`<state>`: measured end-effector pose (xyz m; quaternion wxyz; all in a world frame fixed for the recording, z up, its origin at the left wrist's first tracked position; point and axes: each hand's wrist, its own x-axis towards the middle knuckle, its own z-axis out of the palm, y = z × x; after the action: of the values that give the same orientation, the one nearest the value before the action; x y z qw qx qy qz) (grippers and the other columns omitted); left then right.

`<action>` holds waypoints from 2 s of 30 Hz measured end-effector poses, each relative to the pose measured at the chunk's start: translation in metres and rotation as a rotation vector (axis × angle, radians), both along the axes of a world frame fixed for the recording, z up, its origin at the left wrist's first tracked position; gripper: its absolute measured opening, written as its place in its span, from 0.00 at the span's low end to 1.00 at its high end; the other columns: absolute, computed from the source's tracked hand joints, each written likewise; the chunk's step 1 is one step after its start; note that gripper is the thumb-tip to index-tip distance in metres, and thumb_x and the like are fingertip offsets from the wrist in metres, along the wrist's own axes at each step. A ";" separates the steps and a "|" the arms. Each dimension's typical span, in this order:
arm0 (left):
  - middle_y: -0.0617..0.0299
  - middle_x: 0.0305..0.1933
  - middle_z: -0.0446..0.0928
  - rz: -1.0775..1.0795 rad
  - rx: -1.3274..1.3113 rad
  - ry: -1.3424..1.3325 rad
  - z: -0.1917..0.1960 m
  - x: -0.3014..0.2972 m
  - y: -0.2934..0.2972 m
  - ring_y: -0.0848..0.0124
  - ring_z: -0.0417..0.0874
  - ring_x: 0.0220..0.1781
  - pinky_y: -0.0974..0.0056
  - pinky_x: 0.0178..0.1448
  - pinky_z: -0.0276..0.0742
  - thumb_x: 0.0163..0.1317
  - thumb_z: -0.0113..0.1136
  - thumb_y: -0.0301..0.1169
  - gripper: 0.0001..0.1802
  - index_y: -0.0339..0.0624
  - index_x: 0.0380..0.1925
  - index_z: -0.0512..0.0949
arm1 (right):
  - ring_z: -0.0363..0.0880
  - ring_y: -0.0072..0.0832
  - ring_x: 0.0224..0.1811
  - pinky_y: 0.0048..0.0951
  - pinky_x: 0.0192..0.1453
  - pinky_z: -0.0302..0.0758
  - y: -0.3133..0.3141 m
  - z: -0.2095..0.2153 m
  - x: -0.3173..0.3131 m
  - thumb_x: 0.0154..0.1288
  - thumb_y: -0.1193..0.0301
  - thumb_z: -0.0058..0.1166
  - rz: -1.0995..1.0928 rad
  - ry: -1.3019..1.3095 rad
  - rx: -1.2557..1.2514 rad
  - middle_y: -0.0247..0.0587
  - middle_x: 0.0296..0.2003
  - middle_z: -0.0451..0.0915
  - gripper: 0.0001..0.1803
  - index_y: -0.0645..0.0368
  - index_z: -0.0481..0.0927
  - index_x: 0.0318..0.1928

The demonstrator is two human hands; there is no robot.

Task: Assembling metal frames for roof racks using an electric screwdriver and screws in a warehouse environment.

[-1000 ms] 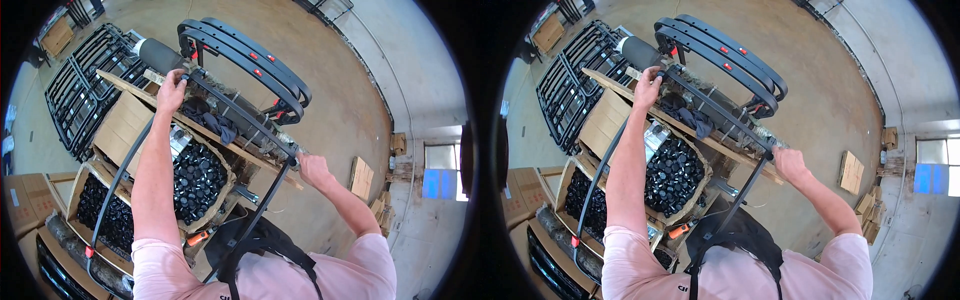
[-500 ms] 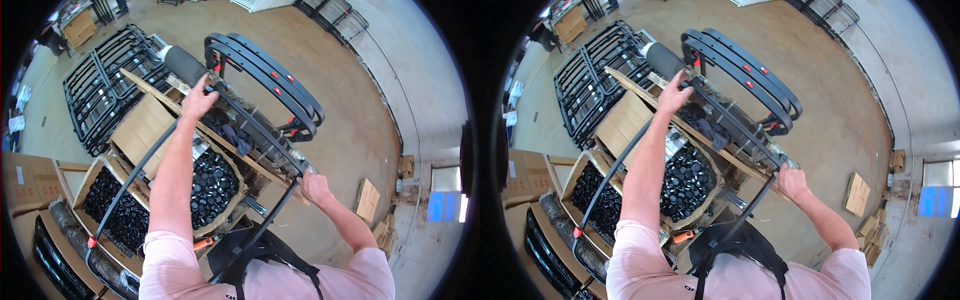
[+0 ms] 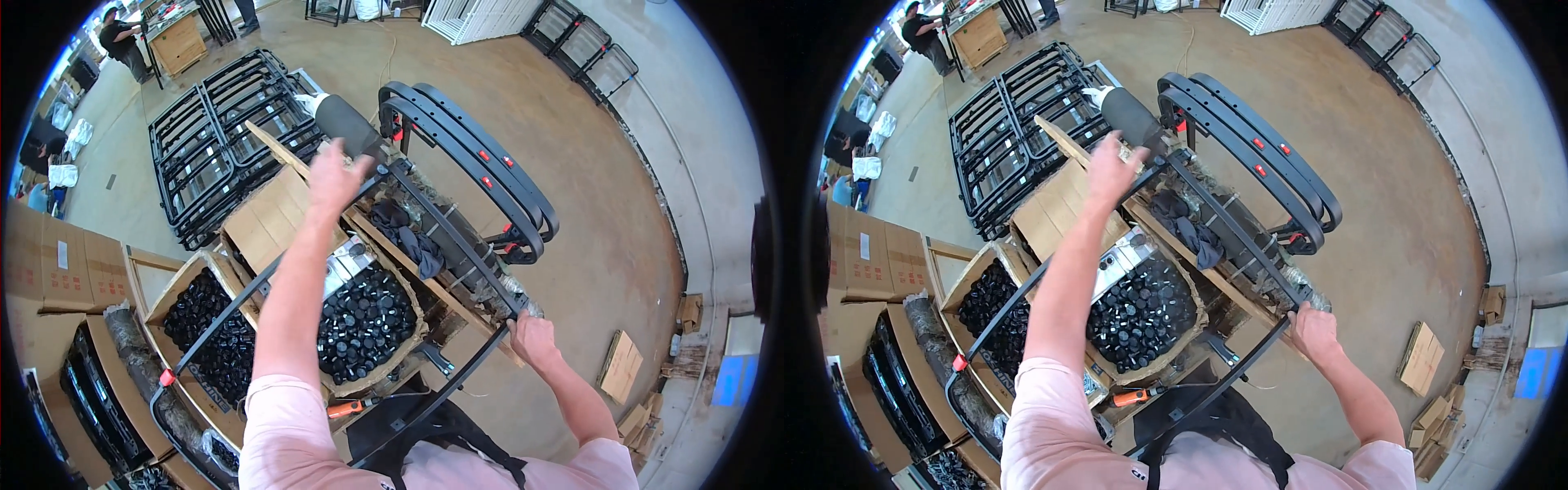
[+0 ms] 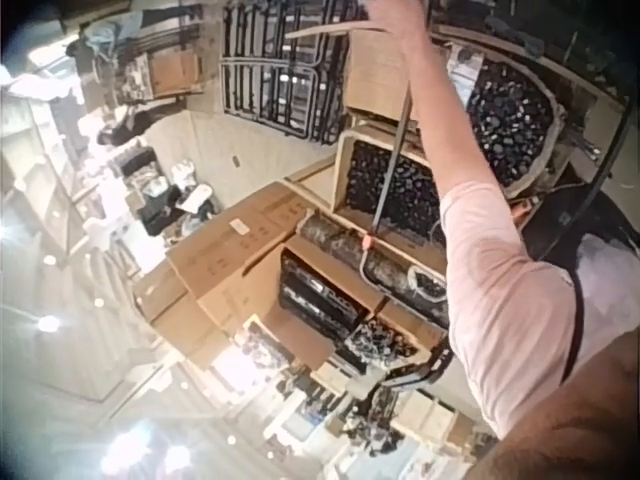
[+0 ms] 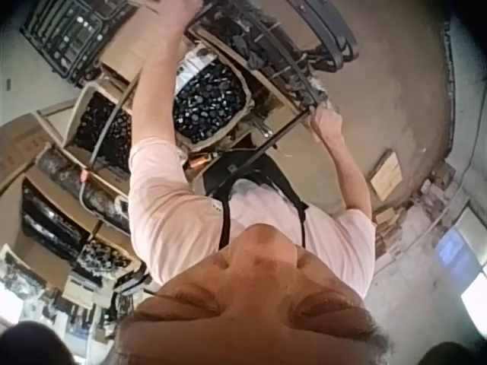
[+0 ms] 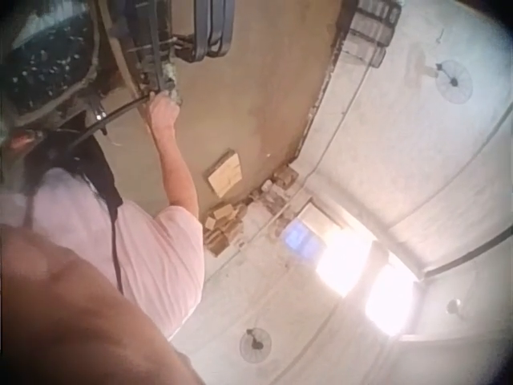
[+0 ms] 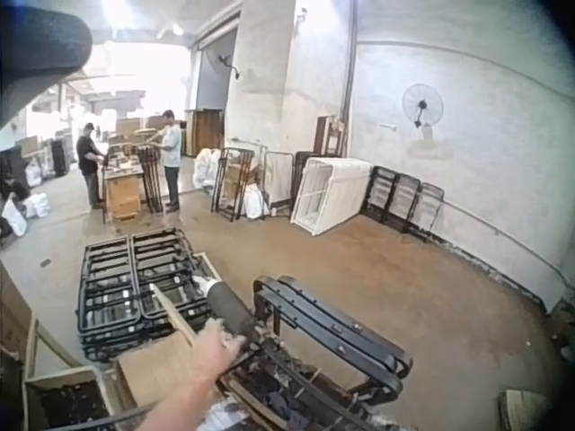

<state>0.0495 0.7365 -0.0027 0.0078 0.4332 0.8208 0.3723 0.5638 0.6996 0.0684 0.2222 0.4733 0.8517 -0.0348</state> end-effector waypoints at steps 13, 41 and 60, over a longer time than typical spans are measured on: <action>0.47 0.50 0.86 0.024 -0.296 0.118 0.024 -0.007 -0.008 0.50 0.87 0.55 0.48 0.57 0.84 0.68 0.69 0.54 0.33 0.34 0.55 0.81 | 0.89 0.55 0.32 0.53 0.39 0.84 0.002 0.003 0.004 0.78 0.56 0.54 -0.005 0.066 0.008 0.57 0.26 0.86 0.22 0.67 0.79 0.40; 0.52 0.38 0.84 0.044 -0.121 0.187 0.006 0.082 -0.285 0.49 0.86 0.47 0.46 0.56 0.81 0.69 0.64 0.40 0.12 0.42 0.38 0.84 | 0.88 0.62 0.42 0.55 0.48 0.82 0.024 -0.044 0.012 0.74 0.51 0.59 0.186 0.127 0.037 0.64 0.33 0.87 0.26 0.66 0.86 0.39; 0.46 0.65 0.77 2.352 0.146 -0.252 0.093 0.066 -1.053 0.46 0.78 0.67 0.48 0.71 0.75 0.68 0.59 0.38 0.22 0.41 0.59 0.78 | 0.82 0.41 0.49 0.44 0.54 0.77 -0.097 0.039 -0.045 0.79 0.51 0.57 0.384 0.064 -0.069 0.46 0.47 0.86 0.23 0.62 0.87 0.45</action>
<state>0.1160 -0.3160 0.0904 -0.2831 -0.6278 0.6853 0.2367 0.5183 0.6029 0.1078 0.2137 0.2931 0.9312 -0.0359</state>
